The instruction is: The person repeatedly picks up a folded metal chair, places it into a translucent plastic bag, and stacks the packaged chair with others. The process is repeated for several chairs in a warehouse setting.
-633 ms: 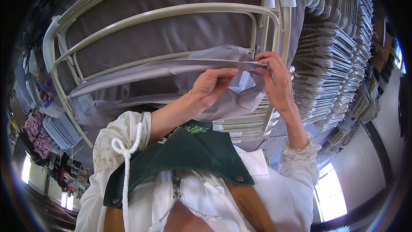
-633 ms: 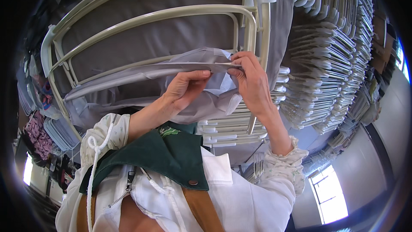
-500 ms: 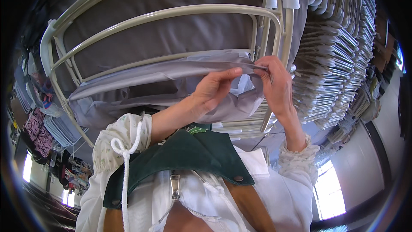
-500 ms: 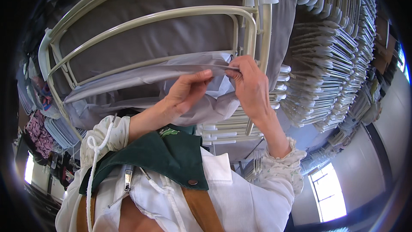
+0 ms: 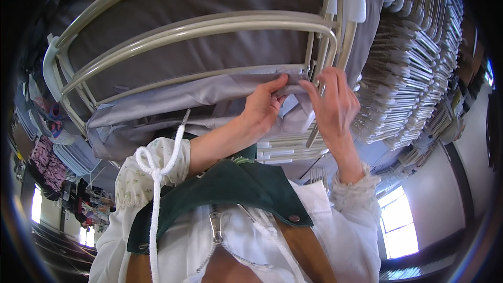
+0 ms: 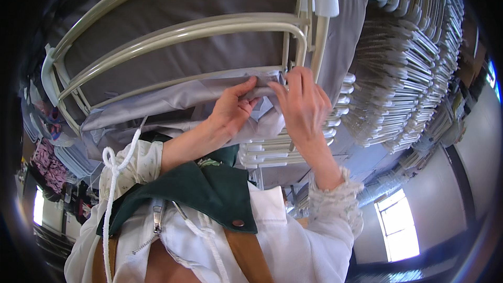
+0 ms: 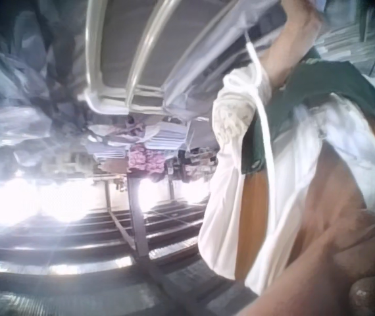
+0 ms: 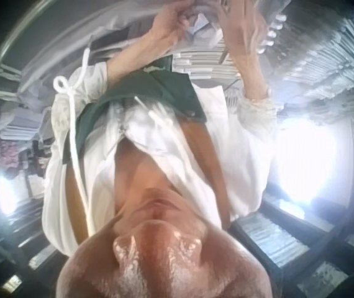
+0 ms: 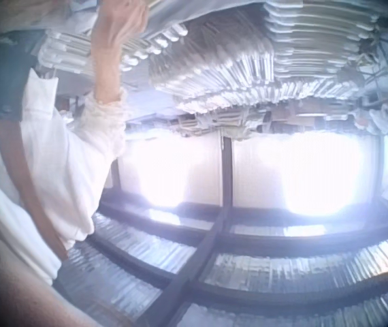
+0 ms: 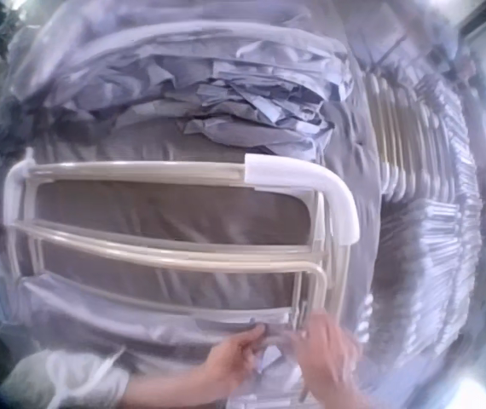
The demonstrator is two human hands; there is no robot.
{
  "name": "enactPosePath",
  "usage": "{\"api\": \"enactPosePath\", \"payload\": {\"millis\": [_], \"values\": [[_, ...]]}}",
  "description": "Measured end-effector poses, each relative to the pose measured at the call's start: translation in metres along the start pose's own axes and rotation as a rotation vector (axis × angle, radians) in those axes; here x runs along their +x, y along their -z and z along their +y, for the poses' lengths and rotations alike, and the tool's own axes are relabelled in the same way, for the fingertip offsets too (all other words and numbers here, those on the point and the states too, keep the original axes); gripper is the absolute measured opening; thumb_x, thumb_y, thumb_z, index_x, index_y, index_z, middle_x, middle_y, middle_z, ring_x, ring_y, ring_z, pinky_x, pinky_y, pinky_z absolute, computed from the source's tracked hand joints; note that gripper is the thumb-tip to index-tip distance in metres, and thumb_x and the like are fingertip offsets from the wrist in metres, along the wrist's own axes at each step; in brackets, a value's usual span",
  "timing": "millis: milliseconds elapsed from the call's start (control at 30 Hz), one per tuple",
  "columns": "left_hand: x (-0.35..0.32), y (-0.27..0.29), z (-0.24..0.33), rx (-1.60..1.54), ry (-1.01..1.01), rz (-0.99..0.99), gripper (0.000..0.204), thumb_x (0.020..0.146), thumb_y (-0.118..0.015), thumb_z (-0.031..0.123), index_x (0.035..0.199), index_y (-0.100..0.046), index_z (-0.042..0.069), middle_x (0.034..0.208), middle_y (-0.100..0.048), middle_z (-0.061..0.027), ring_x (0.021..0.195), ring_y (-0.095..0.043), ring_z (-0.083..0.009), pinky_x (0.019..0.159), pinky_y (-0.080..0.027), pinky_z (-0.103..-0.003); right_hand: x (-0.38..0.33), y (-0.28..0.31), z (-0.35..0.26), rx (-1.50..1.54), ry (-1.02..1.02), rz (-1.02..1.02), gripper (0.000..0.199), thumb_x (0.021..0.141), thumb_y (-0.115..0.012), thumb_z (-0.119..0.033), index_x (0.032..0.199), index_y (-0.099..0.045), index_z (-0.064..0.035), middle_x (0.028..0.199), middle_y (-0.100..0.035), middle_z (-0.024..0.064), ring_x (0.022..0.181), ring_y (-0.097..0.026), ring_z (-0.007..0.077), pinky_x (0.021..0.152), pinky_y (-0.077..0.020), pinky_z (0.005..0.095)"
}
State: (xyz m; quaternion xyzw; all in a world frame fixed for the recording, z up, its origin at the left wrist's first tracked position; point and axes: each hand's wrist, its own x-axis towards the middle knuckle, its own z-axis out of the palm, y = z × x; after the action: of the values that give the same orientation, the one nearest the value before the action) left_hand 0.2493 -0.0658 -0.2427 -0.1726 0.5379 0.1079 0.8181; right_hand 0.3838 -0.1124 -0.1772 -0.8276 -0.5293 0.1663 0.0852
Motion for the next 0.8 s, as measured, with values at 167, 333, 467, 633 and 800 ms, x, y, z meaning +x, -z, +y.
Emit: {"api": "enactPosePath", "payload": {"millis": [167,333,467,633,800], "values": [[0.008,0.007,-0.02,-0.023,0.045,-0.027,0.02,0.088,-0.069,0.013,0.106,-0.067,0.004,0.105,-0.069,-0.0043,0.097,-0.062,-0.0153,0.091,-0.046,-0.028,-0.015,-0.024,0.013,-0.125,0.528,-0.035,0.036,0.073,-0.065,-0.008,0.108,-0.067,0.001,0.105,-0.067,0.0113,0.093,-0.066,0.0277,0.088,-0.0529,0.0381],[-0.039,0.048,0.03,0.629,-0.066,-0.394,0.028,0.088,-0.072,0.017,0.111,-0.067,0.002,0.106,-0.07,-0.0043,0.096,-0.063,-0.0178,0.094,-0.048,-0.031,-0.011,-0.039,0.022,-0.074,0.53,-0.118,0.032,0.07,-0.066,-0.002,0.101,-0.067,0.0009,0.098,-0.067,0.0118,0.088,-0.065,0.029,0.083,-0.0532,0.0388],[-0.142,0.131,0.203,1.845,-1.602,-0.01,0.041,0.067,-0.083,0.018,0.102,-0.07,0.004,0.1,-0.069,-0.0107,0.094,-0.065,-0.0311,0.086,-0.052,-0.04,-0.016,-0.051,0.023,-0.133,0.533,-0.058,0.032,0.068,-0.065,0.001,0.1,-0.066,0.0007,0.096,-0.066,0.0121,0.087,-0.064,0.029,0.08,-0.0524,0.0393],[-0.19,0.292,0.315,2.236,-1.522,0.271,0.037,0.071,-0.078,0.015,0.104,-0.068,0.002,0.103,-0.068,-0.0113,0.099,-0.065,-0.0287,0.091,-0.05,-0.043,-0.003,-0.072,0.008,0.058,0.46,-0.19,0.033,0.07,-0.06,0.007,0.102,-0.063,0.0003,0.098,-0.064,0.0153,0.091,-0.061,0.0334,0.078,-0.0504,0.0423],[-0.18,0.249,0.332,2.261,-1.539,-0.025,0.032,0.084,-0.069,0.02,0.111,-0.063,0.004,0.094,-0.066,-0.0113,0.087,-0.063,-0.0316,0.074,-0.05,-0.04,0.007,-0.042,0.007,0.142,0.374,-0.303,0.026,0.073,-0.055,0.012,0.096,-0.057,0.0009,0.09,-0.059,0.021,0.087,-0.06,0.0411,0.075,-0.0478,0.0463]]}}
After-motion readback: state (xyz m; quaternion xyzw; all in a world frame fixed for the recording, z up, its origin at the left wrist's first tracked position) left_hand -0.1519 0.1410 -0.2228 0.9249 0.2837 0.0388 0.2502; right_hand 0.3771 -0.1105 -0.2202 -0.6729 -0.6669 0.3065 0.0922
